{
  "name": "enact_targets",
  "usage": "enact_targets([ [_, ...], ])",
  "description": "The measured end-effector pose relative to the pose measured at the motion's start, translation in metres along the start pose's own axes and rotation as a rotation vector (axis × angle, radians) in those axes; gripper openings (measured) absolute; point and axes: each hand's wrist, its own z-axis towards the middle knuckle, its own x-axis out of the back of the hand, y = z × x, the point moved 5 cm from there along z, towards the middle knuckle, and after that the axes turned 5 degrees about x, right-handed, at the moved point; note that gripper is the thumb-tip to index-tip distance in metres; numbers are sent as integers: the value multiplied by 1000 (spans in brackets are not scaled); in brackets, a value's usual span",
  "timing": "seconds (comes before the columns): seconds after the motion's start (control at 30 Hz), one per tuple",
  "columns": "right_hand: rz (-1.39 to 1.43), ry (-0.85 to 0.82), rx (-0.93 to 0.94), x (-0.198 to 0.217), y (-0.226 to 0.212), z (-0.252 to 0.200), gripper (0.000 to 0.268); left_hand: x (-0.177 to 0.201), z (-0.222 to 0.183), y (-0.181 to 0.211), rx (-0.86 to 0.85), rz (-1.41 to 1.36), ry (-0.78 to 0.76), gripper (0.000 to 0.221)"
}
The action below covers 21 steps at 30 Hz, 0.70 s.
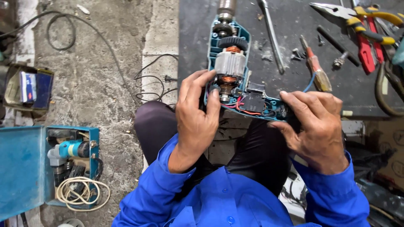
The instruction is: Assembling the internal components of a power drill, including the motor, switch, and wiring, into the plastic housing.
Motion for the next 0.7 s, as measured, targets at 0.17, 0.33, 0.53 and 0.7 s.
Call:
enact_targets([
  [0.17, 57, 2, 18, 1, 9, -2, 65, -2, -2, 1, -4, 22, -21, 30],
  [0.33, 47, 9, -19, 5, 18, -8, 68, -2, -4, 1, -25, 62, -17, 30],
  [0.53, 53, -21, -14, 5, 17, -5, 62, -4, -7, -5, -53, 71, -14, 31],
  [0.7, 69, -9, -27, 5, 20, -2, 59, -3, -10, -8, -71, 71, 0, 31],
])
